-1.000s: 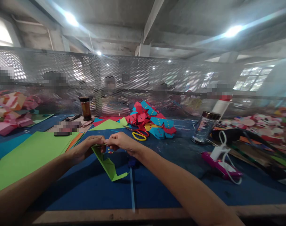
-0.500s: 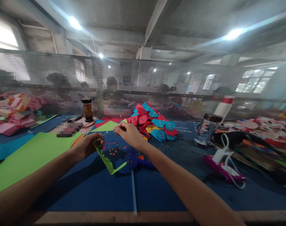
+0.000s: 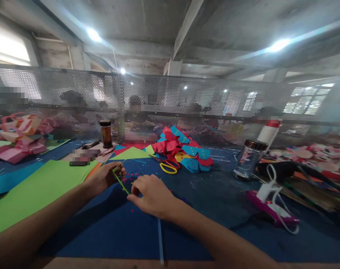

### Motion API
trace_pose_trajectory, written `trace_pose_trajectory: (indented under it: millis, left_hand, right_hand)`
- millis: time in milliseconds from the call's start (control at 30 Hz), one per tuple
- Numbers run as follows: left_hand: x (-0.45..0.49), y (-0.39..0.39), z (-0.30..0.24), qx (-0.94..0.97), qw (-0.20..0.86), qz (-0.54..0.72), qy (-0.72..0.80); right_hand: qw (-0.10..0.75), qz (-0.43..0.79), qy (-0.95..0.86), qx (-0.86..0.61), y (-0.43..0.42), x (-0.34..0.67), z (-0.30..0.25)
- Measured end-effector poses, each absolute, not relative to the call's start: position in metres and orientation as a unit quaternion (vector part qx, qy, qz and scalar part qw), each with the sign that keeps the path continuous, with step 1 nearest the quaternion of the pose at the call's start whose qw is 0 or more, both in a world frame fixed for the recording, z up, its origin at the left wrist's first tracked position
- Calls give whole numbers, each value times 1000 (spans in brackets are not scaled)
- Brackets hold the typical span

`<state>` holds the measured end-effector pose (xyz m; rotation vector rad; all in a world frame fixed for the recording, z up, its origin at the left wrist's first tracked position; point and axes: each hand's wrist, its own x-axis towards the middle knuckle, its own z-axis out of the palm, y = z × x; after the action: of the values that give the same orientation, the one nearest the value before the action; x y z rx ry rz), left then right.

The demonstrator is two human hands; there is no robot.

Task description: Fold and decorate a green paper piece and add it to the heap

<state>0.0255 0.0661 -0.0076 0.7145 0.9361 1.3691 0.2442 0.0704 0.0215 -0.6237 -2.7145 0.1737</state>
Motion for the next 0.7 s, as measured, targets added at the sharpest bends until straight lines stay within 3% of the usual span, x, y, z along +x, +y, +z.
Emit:
trace_pose_trajectory:
  millis: [700]
  left_hand:
    - [29,66,-4,312,545,605,489]
  right_hand:
    - [299,-3,-922,-246,97,247,13]
